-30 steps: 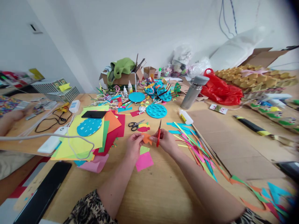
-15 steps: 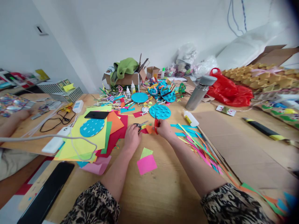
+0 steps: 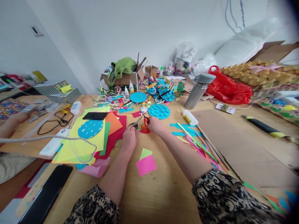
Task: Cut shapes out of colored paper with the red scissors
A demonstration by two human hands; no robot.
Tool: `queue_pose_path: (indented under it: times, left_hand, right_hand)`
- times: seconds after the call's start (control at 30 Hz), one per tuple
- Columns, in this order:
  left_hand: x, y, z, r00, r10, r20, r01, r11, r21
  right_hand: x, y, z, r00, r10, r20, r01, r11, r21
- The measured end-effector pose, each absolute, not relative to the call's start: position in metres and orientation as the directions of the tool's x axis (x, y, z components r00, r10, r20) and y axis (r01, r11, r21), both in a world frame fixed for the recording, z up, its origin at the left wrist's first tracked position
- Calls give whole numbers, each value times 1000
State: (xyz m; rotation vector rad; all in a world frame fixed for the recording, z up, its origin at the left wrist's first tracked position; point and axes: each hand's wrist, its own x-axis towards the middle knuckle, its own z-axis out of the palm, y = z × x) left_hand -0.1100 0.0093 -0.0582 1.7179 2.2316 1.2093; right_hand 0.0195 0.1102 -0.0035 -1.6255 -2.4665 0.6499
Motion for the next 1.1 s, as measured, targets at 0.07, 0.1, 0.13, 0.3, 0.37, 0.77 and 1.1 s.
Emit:
queue_pose_path:
  times: [0.07,0.1,0.13,0.3,0.37,0.77,1.1]
  left_hand:
    - [-110,7,-58,-371,835,406,773,35,634]
    - [-110,7,-58,-362,837,410,776,27,631]
    - [-109,6,-58,-350,842,409,782,23,622]
    - [-108,4,-59,-276,882,381,832,21,554]
    - [-107,4,-59,-232,902,364,855,11,518]
    - [-104,-4,-39,-126,909,396,930,-31,366]
    - [-64,-71,-14,-21,994,-106,883,68,465]
  right_hand:
    - [14,109,-3,-422,898,-128,849,341,-404]
    - [11,108,-3,-423,898,-121,848,346,-401]
    - [10,107,-3,-424,899,-112,848,350,-399]
    - [18,100,4,-384,923,-33,854,341,-393]
    - [29,97,10,-352,936,8,860,327,-392]
    - [111,40,0,-264,947,180,666,315,-677]
    - [134,8,-37,-146,971,188,488,236,-840]
